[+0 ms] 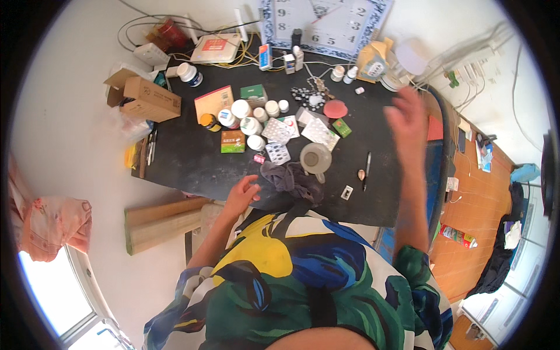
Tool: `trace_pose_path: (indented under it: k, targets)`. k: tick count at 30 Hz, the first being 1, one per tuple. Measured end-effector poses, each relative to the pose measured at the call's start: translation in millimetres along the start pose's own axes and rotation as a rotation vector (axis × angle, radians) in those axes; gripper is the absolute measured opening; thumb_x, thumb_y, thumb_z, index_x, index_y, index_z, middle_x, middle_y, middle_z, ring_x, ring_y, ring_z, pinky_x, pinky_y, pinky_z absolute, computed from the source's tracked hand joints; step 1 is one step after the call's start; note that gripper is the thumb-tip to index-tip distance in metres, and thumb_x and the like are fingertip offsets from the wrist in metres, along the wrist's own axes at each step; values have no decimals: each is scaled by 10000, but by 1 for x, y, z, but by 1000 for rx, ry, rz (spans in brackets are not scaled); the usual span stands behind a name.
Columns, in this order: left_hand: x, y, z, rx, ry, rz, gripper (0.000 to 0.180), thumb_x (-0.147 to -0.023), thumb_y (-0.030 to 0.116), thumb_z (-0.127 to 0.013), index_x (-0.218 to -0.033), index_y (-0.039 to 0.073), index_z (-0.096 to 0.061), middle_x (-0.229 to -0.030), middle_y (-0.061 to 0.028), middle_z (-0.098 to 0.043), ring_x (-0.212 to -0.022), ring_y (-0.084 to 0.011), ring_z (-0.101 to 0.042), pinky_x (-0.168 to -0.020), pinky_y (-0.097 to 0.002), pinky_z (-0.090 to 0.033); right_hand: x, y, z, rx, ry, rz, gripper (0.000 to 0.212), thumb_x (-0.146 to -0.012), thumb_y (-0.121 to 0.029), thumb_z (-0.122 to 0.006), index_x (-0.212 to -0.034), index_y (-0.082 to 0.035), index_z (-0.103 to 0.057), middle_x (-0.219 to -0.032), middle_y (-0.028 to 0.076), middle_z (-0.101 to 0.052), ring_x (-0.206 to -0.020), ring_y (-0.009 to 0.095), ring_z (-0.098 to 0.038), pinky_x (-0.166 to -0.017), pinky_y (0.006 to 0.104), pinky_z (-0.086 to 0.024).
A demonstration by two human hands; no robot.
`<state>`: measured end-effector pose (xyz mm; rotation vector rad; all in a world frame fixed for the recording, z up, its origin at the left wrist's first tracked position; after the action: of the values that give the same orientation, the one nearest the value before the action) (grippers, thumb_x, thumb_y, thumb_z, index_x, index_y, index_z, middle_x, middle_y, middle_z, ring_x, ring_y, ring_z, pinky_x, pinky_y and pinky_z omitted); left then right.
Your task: The person organizes a cluttered desk by picking up various items including pill bottles, boxes, and papers, then placing them on a nearby windowsill. The person also wipes the desk surface with a cloth and moves a router and other small objects.
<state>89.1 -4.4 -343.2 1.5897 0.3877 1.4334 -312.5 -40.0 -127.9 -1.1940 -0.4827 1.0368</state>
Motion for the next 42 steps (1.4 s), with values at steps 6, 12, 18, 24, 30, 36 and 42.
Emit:
trace_pose_path:
  k: [6,12,18,24,30,36,42]
  targets:
    - [-6,-17,56,-17,20,2,395,-883,197,-551,-1253,68,-504,-925,-54,-628,-712,-91,-591,-577,-199,-408,77,-6,-259,417,-601,196,754,-715,-263,-743,-1337,-98,-349,-1199,180,-485,-986,347,-572,-780,428,-494]
    - [-19,-8,104,-92,150,-133,383,-849,169,-592,-1201,32,-533,-787,-57,-623,-647,-113,-602,-622,-258,-465,113,33,-311,640,-588,65,696,-715,-276,-744,-1271,-87,-370,-1073,167,-495,-871,344,-604,-662,424,-511]
    - [-42,42,134,-348,276,-356,381,-820,151,-605,-1186,67,-537,-914,-103,-624,-669,-191,-625,-667,-324,-491,112,44,-317,625,-435,92,603,-731,-224,-723,-1216,-85,-392,-1025,154,-498,-811,327,-617,-619,423,-509]
    - [-63,117,142,-581,343,-563,447,-799,145,-608,-1232,100,-501,-1086,-130,-533,-716,-242,-616,-718,-367,-497,111,40,-321,666,-446,100,686,-737,-234,-714,-1299,-102,-344,-1027,155,-499,-802,333,-617,-620,431,-505]
    - [-110,141,120,-863,303,-609,517,-791,249,-652,-1249,79,-483,-1191,-149,-515,-992,-349,-583,-816,-412,-496,119,52,-328,732,-501,-26,773,-742,-290,-698,-1382,-140,-292,-1070,145,-514,-848,344,-610,-649,435,-501]
    - [-138,131,104,-943,251,-598,430,-771,224,-676,-1142,75,-519,-1096,-161,-533,-907,-355,-606,-753,-427,-514,101,24,-309,693,-398,54,685,-756,-239,-641,-1348,-104,-324,-1007,165,-514,-758,340,-624,-596,432,-504]
    - [-134,134,93,-1041,258,-625,396,-754,176,-701,-1054,19,-496,-1067,-189,-489,-846,-359,-626,-697,-409,-542,89,48,-337,811,-437,81,599,-771,-266,-647,-1281,-98,-380,-960,171,-532,-670,322,-630,-524,422,-501]
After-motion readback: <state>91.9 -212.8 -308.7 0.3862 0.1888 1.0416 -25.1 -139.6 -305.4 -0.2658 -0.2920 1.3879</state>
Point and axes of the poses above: each hand's wrist, its own x-axis away from the middle knuckle, its own z-axis out of the back of the hand, y = z × x, the point moved 8 cm from there along -x, towards the middle knuckle
